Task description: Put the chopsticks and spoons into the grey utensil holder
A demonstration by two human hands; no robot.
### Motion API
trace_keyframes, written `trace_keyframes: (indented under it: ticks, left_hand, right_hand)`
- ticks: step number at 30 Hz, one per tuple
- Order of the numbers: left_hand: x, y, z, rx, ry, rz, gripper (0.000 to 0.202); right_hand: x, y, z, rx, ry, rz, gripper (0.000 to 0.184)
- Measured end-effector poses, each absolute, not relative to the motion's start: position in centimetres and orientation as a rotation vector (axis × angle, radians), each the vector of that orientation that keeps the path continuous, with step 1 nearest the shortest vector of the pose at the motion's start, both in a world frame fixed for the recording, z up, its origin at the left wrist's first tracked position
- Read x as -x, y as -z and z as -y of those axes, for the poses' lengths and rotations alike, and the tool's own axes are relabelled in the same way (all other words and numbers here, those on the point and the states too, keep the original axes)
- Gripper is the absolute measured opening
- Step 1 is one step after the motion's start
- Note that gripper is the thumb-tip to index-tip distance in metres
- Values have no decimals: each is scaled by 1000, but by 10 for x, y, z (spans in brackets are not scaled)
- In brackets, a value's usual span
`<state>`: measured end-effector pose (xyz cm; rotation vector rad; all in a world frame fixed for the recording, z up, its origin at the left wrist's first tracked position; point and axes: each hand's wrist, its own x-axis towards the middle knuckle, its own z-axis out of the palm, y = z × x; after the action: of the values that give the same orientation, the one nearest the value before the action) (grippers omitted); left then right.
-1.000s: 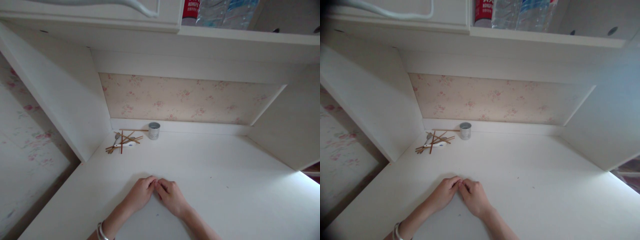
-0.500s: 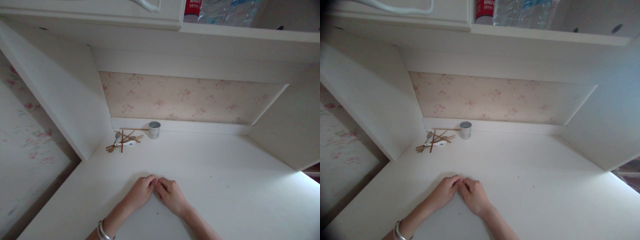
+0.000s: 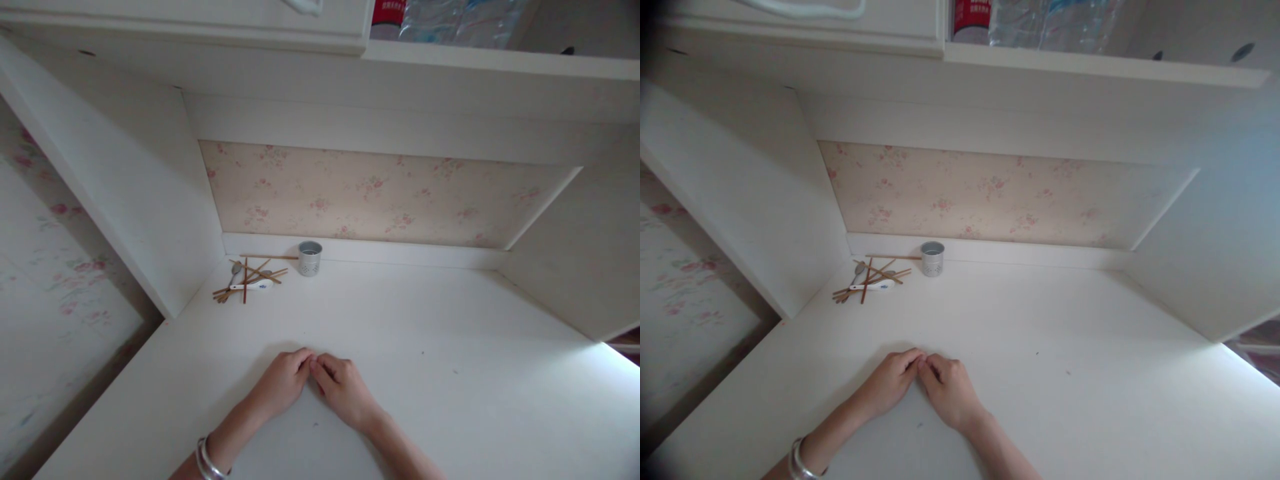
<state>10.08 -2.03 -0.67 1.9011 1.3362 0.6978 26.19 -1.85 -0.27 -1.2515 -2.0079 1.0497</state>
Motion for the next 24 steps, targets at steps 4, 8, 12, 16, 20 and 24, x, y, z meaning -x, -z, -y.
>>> trace_keyframes:
  ticks: [4, 8, 12, 16, 20, 24]
  left_hand:
    - [-101, 6, 20, -1912, -691, -1344, 28]
    - [-101, 6, 20, -1915, -702, -1340, 27]
    - [-101, 5, 20, -1917, -695, -1350, 27]
    - [-101, 5, 21, -1911, -691, -1344, 28]
    - [-101, 5, 22, -1913, -701, -1336, 29]
    - [-101, 4, 22, -1907, -710, -1329, 27]
  right_hand:
    - [-262, 1, 20, 1252, -1042, 2008, 42]
    - [-262, -1, 20, 1254, -1042, 2011, 44]
    - [-262, -2, 20, 1265, -1045, 2008, 45]
    - [-263, -2, 19, 1251, -1044, 2022, 43]
    - [-263, -1, 19, 1247, -1044, 2025, 43]
    - [-263, 0, 19, 1244, -1040, 2023, 44]
